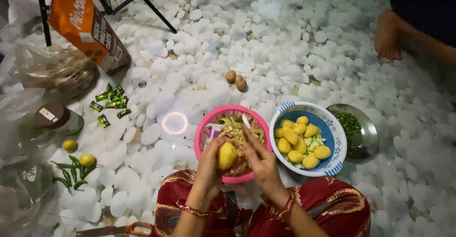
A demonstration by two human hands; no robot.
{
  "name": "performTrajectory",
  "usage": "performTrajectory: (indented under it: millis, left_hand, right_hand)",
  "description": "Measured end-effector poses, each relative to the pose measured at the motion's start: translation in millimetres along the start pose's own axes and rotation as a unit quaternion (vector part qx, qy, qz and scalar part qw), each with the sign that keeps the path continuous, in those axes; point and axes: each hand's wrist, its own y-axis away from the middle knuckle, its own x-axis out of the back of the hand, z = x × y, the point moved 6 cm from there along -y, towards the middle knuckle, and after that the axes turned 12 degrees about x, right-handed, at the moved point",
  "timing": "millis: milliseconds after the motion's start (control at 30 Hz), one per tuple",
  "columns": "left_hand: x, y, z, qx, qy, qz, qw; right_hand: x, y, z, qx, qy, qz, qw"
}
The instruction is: The person sits on the floor and peels potatoes using a yellow peeler, placing the peeled potatoes into a blue colander. Potato skins are collected in a pink basket.
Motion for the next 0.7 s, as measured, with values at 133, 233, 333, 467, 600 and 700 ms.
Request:
performTrajectory:
  millis: [133, 233, 333, 467, 600, 700]
  left_hand:
    - [10.5, -7.3, -11.2, 0.001, -0.081, 0.009, 0.997]
    - [5.4, -8.4, -21.0, -0.029, -0.254, -0.033, 0.966]
    - [0.9, -3.5, -27.5, -0.034, -0.424, -0.035, 0.904]
    - [-8.0, 11.4, -28.8, -0.017, -0.38, -0.076, 0.922]
    - [-6.8, 22.1, -24.4, -0.024, -0.458, -0.037, 0.888]
    - [-4.1, 31.3, -23.0, -0.027, -0.491, -0.025, 0.87]
  right_hand:
    - [3.0, -3.5, 20.1, -0.118, -0.26, 0.058, 0.957]
    - [1.5, -2.1, 24.9, -0.185, -0.323, 0.093, 0.924]
    - [-0.2, -9.3, 16.4, -0.144, -0.376, 0.1, 0.91]
    - [-3.6, -15.7, 12.8, -0.142, -0.347, 0.089, 0.923]
    - [0.6, -23.8, 6.8, -0.088, -0.168, 0.046, 0.981]
    - [8.6, -30.7, -9.2, 0.027, -0.004, 0.011, 1.0]
